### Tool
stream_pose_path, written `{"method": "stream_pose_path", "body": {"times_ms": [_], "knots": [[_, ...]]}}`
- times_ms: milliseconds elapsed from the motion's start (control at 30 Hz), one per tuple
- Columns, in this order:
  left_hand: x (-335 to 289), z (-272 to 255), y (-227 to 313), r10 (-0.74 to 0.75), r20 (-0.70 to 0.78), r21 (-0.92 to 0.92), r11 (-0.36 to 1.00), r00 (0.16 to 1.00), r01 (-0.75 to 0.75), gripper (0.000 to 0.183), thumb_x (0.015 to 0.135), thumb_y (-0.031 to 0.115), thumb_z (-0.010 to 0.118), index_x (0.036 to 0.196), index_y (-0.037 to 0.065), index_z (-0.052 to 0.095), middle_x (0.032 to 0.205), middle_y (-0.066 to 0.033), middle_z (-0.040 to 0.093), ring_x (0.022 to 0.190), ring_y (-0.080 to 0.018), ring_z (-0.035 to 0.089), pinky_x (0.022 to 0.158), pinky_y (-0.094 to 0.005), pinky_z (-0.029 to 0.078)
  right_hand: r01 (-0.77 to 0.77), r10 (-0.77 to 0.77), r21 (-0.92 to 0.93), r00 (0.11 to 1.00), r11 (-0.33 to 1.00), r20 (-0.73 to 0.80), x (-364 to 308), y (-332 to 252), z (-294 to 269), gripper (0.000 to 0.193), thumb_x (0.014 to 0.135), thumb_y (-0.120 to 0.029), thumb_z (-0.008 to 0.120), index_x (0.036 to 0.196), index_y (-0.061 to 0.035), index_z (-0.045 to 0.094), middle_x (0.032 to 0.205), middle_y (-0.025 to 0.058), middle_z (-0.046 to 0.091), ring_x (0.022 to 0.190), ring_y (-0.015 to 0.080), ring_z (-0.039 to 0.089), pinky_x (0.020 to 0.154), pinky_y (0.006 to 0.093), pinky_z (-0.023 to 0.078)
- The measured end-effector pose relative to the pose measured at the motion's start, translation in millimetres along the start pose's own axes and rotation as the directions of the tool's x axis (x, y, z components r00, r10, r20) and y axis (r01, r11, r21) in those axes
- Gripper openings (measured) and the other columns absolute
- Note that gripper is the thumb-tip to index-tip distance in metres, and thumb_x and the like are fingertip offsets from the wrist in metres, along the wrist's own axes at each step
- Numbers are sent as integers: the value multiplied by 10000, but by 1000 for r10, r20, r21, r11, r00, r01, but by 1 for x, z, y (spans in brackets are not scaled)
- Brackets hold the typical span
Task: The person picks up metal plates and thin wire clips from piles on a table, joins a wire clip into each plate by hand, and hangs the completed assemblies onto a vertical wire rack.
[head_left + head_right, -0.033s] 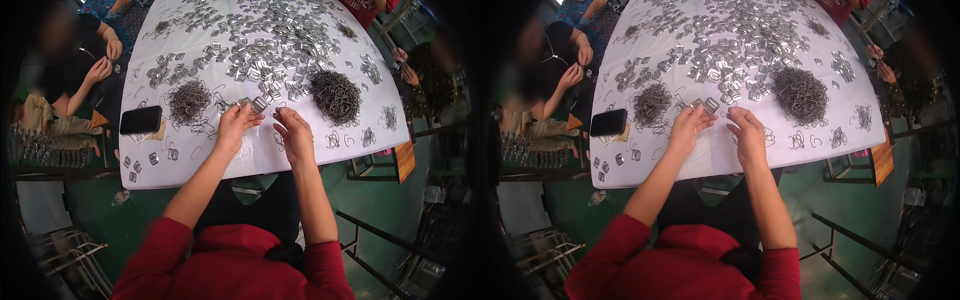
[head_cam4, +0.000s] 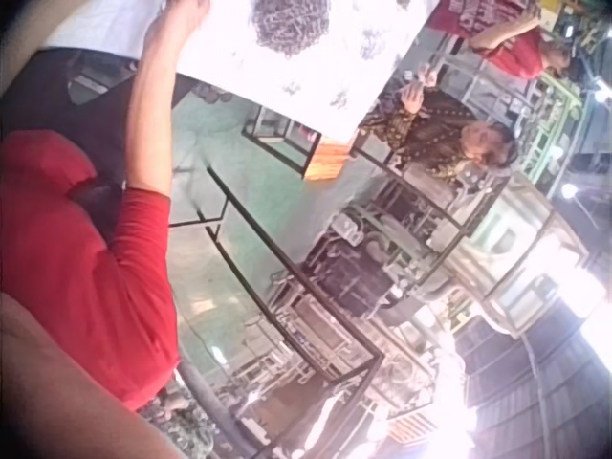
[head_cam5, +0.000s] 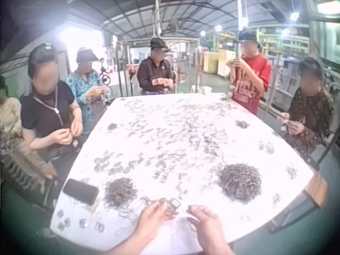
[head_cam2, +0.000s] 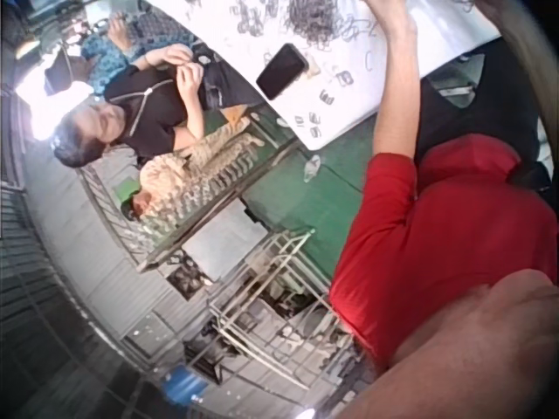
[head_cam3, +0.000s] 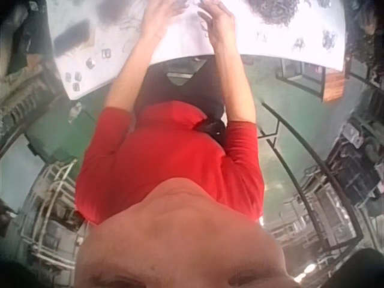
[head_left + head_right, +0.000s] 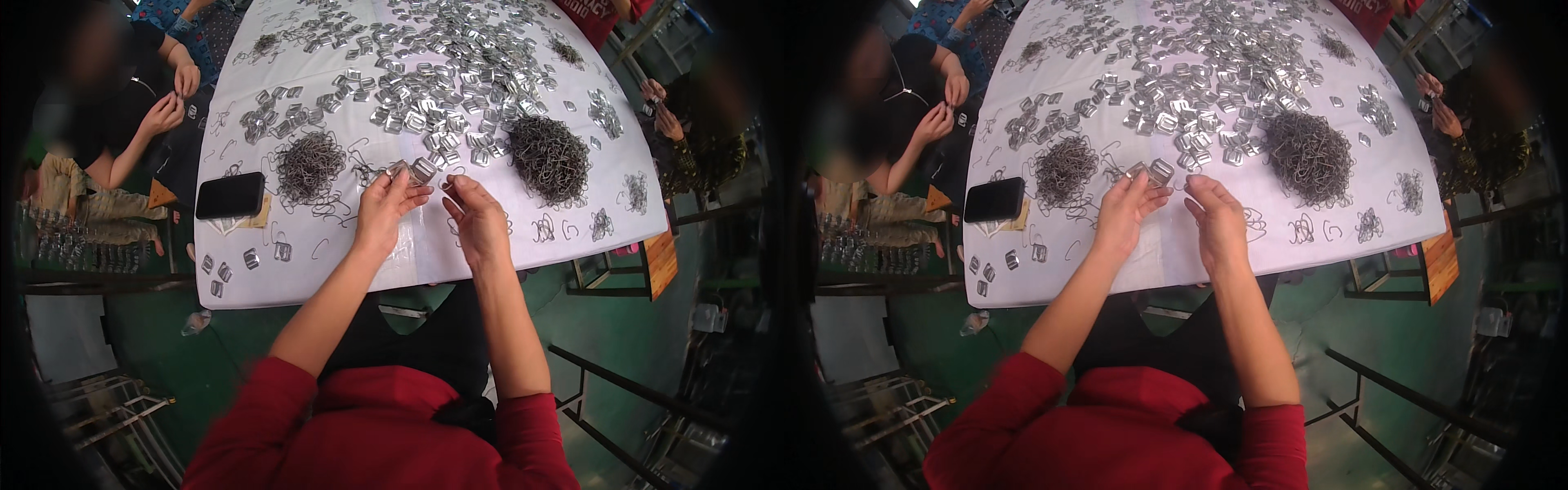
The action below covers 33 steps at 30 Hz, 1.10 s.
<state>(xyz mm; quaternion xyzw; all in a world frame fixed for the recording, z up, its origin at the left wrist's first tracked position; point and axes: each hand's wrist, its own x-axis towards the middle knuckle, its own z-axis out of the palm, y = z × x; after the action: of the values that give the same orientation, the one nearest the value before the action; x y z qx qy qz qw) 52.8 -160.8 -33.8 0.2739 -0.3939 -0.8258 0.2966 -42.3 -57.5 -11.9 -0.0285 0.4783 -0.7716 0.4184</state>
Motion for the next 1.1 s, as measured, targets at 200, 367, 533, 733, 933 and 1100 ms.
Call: {"method": "stream_pose_path", "body": {"times_ms": [200, 367, 533, 733, 933, 1100], "knots": [[-16, 12, -10, 80, -75, -185, 978, 994, -92, 222, 944, 191, 480, 1029, -11, 517, 955, -126, 610, 858, -206, 624, 767, -300, 523, -112, 120, 182, 992, 977, -34, 0, 15, 17, 143, 859, -178, 592, 950, -69, 590, 957, 33, 592, 939, 138, 503, 886, 302, 361], [-22, 12, -16, 124, -48, -202, 971, 991, -131, 225, 945, 195, 475, 1072, 11, 501, 1010, -121, 597, 913, -209, 599, 808, -304, 494, -148, 164, 293, 986, 944, -29, 1, 18, 19, 164, 874, -195, 582, 955, -53, 580, 916, 38, 579, 879, 150, 501, 854, 292, 390], [-23, 7, 1, 30, -36, -47, 998, 999, -32, 283, 953, 272, 455, 1064, 17, 508, 983, -119, 604, 856, -190, 616, 733, -298, 505, 183, -187, 199, 982, 963, 0, 7, 9, 7, 154, 889, -154, 569, 978, -31, 546, 916, 35, 603, 835, 117, 532, 826, 250, 394], [-8, -40, 26, -126, 47, 369, 924, 991, 100, 340, 943, 249, 474, 1208, 40, 510, 959, -87, 595, 770, -91, 550, 617, -217, 449, 313, -316, -256, 948, 914, 30, -9, -16, 11, 94, 877, -113, 571, 888, -19, 570, 892, 54, 621, 876, 115, 537, 845, 240, 377], [-9, -59, 42, -43, 97, 295, 956, 994, 13, 403, 895, 100, 542, 1279, 8, 462, 895, -20, 599, 736, -69, 511, 610, -198, 418, 357, -285, -460, 933, 813, 220, -7, 9, 9, 96, 836, -98, 606, 856, -6, 587, 824, 42, 636, 840, 126, 558, 806, 264, 409], [-16, -50, 47, 71, 9, 273, 959, 997, -71, 372, 876, 81, 567, 1237, 20, 502, 960, -49, 622, 881, -107, 595, 735, -221, 460, 387, -254, -554, 918, 737, 304, -10, 23, 30, 128, 825, -104, 612, 843, 22, 598, 800, 74, 635, 815, 152, 577, 779, 274, 432]]}}
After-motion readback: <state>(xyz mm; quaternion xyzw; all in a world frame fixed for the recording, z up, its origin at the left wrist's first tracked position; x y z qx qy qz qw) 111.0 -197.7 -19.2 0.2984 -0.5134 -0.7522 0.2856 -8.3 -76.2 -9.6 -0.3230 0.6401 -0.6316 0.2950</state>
